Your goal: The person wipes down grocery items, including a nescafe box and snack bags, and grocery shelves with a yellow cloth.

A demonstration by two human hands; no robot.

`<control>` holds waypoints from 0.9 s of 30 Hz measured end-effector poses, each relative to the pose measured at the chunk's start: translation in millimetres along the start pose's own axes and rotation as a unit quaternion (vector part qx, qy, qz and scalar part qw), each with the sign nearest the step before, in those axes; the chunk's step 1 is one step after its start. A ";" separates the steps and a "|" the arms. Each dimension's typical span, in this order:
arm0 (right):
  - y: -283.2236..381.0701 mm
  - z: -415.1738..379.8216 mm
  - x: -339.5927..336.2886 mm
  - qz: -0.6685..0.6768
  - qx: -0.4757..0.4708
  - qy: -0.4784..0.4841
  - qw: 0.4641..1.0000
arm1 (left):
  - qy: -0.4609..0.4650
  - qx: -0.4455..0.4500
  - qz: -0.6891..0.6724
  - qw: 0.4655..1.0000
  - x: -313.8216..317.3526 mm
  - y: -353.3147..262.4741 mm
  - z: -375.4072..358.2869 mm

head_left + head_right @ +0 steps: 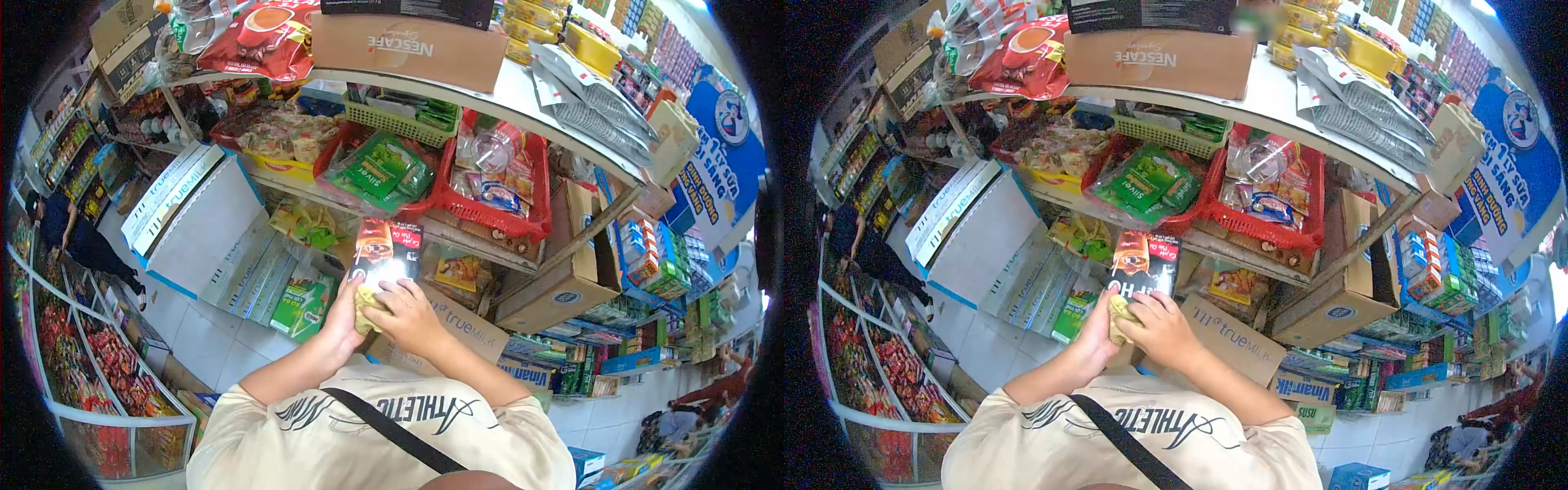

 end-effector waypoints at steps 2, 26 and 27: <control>-4.0 -8.2 1.9 0.065 0.020 -0.003 0.998 | 0.015 0.031 0.031 0.999 -4.9 4.1 0.7; -54.7 -55.0 49.8 0.198 0.340 -0.006 0.919 | -0.090 0.310 0.731 0.602 -12.4 27.5 -38.1; -57.1 -51.2 47.4 0.181 0.353 0.000 0.918 | -0.092 0.321 0.722 0.606 -9.3 27.1 -39.2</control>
Point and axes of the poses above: each hand's wrist, its own z-axis towards the middle knuckle, its own x-axis out of the palm, y = z × x, the point moved 1 cm from there along z, towards the middle knuckle, and after that the axes turned 3 degrees about -x, right-handed, at the moved point
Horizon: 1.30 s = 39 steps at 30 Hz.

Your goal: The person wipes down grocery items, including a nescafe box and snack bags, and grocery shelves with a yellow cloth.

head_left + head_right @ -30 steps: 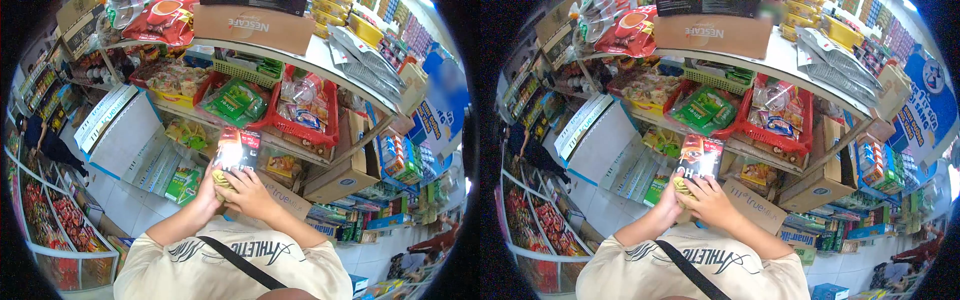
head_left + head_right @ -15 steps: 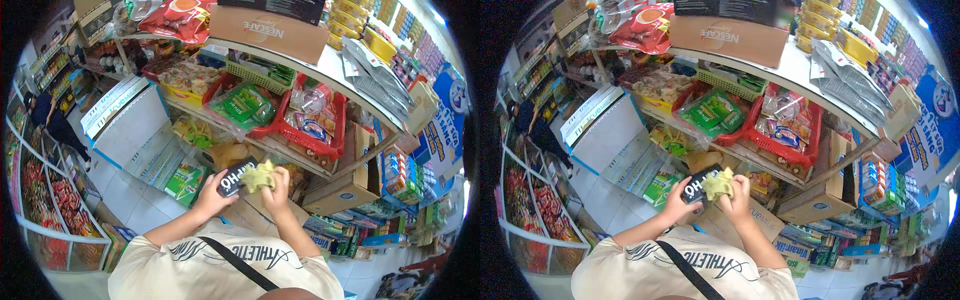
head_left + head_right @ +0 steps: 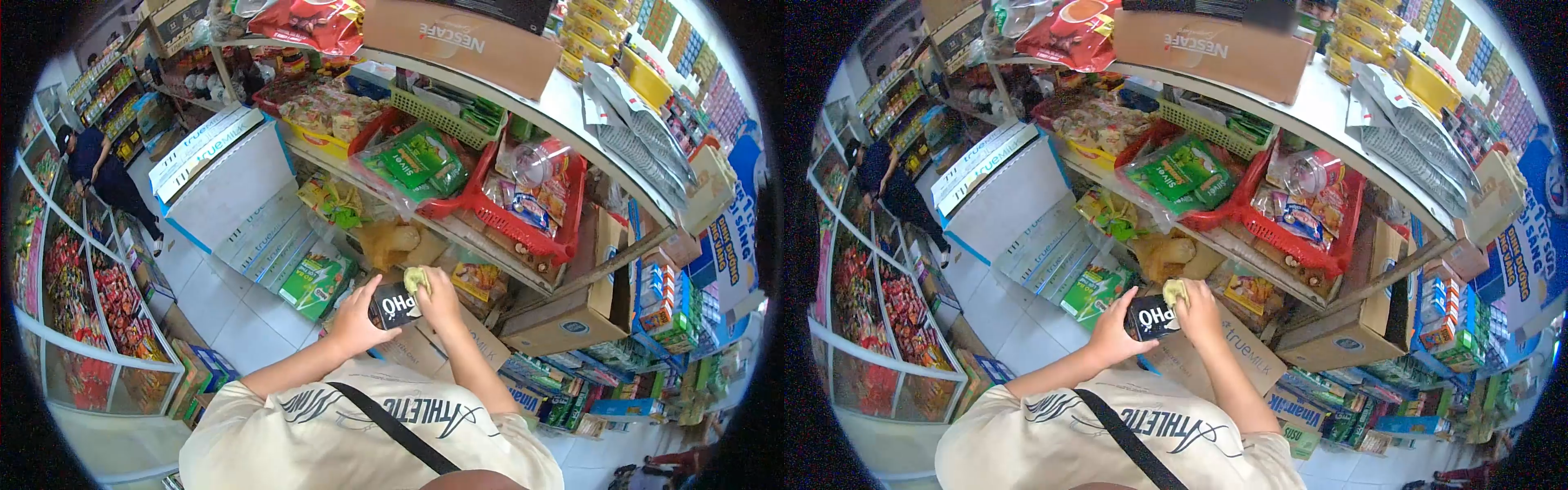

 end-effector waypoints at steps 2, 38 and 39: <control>10.3 2.3 -4.2 -0.016 -0.036 0.015 0.999 | 0.023 -0.017 0.005 1.000 0.1 -5.4 2.9; 73.9 -8.1 44.3 0.279 -0.103 -0.073 0.952 | 0.106 -0.122 -0.591 0.790 -91.1 106.1 15.0; 77.6 -11.3 51.4 0.297 -0.021 -0.064 0.952 | 0.114 -0.106 -0.582 0.798 -96.7 105.3 13.6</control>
Point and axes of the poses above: each hand's wrist, its own z-axis towards the middle knuckle, its own x-axis out of the palm, y = z × x, the point moved 1 cm from there along z, towards the middle knuckle, and after that the axes turned 3 degrees about -x, right-handed, at the moved point
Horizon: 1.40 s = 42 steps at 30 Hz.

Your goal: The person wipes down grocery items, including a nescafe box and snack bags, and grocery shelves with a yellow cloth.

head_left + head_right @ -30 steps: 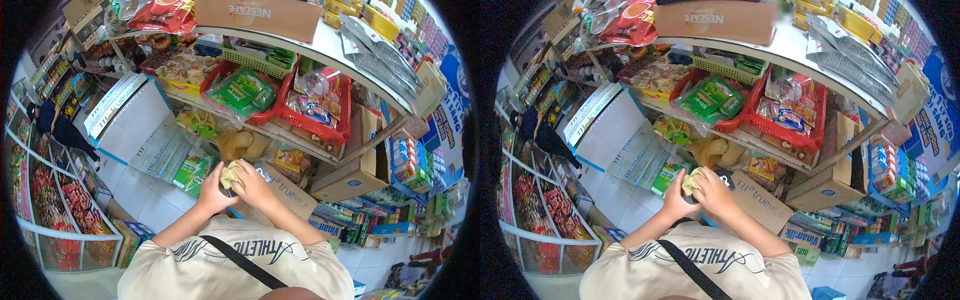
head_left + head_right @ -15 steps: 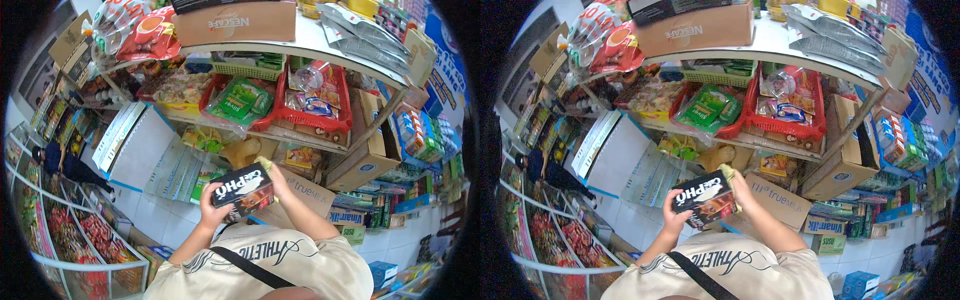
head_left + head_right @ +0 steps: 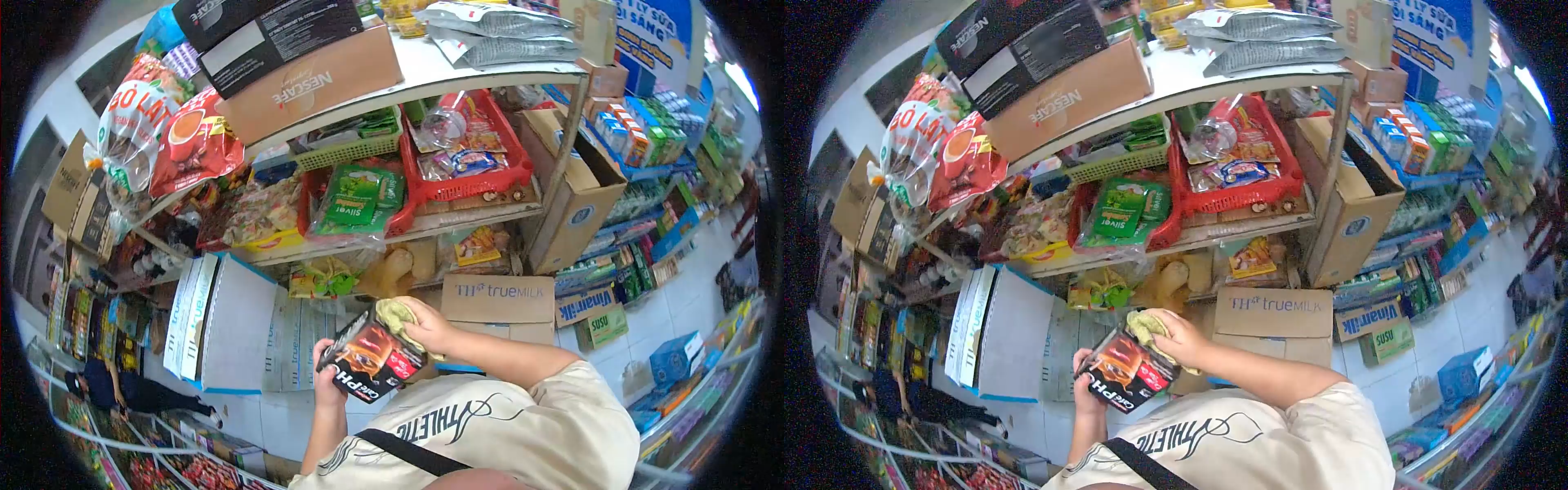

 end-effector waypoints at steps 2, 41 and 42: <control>-9.7 -2.5 15.0 0.072 0.119 -0.057 0.989 | 0.025 0.019 0.033 0.999 -10.9 -1.9 -1.3; -7.9 0.8 149.6 0.101 0.050 0.151 0.982 | 0.039 -0.103 -0.226 0.968 -78.3 -9.3 -10.4; -13.1 8.5 146.5 0.057 0.057 0.129 0.988 | 0.042 -0.093 -0.230 0.968 -82.5 -12.7 -9.2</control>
Point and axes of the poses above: each hand's wrist, its own z-axis towards the middle knuckle, its own x-axis out of the palm, y = z × x, the point moved 1 cm from there along z, towards the middle knuckle, and after that the axes turned 3 degrees about -x, right-handed, at the moved point
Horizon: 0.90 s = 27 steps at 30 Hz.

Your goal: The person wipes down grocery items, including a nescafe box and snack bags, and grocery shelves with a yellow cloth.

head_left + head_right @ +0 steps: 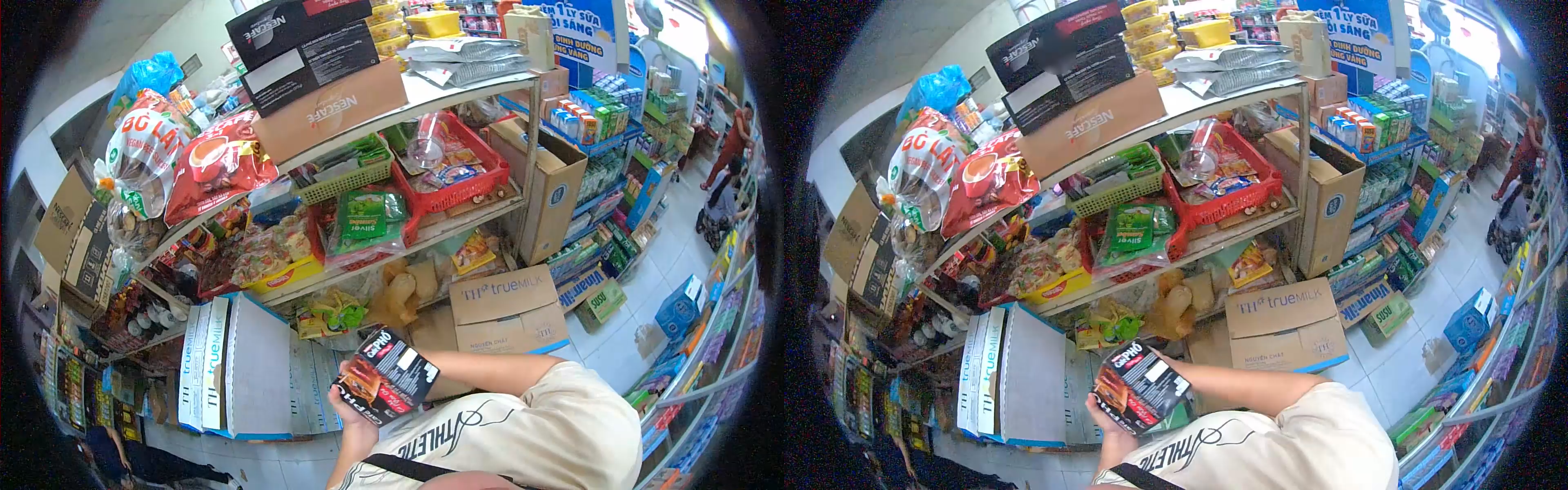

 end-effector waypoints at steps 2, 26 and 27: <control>-2.9 12.6 -19.4 -0.031 0.055 -0.054 0.997 | 0.043 0.031 -0.022 0.998 -10.8 -9.6 3.2; 83.5 -20.3 -59.7 -0.315 -0.027 -0.222 0.923 | -0.187 0.226 0.104 0.950 -7.8 -82.3 35.1; 81.4 -18.1 -60.6 -0.318 0.004 -0.263 0.911 | -0.158 0.267 0.144 0.940 0.4 -79.8 35.8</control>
Point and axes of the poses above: each hand's wrist, its own z-axis towards the middle knuckle, its own x-axis out of the palm, y = z × x, the point moved 1 cm from there along z, towards the middle knuckle, and after that the axes turned 3 degrees about -x, right-handed, at the moved point
